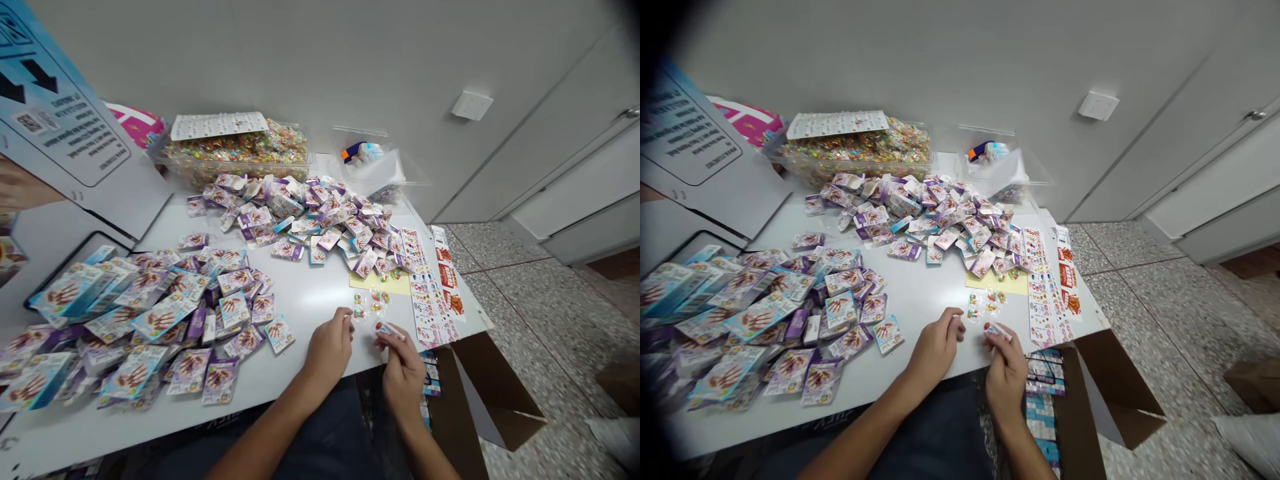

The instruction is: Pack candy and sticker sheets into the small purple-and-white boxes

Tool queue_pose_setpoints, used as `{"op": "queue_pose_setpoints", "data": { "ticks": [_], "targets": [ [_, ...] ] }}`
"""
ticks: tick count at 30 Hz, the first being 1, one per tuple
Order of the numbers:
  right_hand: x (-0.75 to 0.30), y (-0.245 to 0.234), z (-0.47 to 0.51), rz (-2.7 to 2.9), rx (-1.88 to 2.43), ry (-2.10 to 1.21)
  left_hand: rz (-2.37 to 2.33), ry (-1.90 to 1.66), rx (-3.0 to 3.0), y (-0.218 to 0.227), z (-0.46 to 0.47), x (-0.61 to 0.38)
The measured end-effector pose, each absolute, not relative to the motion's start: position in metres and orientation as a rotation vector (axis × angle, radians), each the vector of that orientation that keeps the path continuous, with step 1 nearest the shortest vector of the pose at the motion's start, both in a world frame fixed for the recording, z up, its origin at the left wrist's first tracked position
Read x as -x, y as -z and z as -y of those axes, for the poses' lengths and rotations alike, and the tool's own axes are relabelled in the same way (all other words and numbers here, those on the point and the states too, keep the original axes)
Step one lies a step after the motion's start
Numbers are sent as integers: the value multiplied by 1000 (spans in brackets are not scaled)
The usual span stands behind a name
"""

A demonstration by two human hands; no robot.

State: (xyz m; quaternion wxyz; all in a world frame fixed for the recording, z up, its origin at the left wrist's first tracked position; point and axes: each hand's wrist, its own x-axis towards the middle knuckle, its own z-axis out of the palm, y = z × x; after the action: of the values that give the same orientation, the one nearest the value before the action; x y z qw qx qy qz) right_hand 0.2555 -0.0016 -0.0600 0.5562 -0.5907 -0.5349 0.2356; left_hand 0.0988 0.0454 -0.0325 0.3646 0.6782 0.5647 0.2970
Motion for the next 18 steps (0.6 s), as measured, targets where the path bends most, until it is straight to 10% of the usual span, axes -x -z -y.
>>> {"op": "queue_pose_setpoints", "data": {
  "ticks": [18],
  "targets": [
    [-294, 58, -61, 1859, 1593, -25, -1753, -523, -1949, 15, -174, -155]
  ]
}}
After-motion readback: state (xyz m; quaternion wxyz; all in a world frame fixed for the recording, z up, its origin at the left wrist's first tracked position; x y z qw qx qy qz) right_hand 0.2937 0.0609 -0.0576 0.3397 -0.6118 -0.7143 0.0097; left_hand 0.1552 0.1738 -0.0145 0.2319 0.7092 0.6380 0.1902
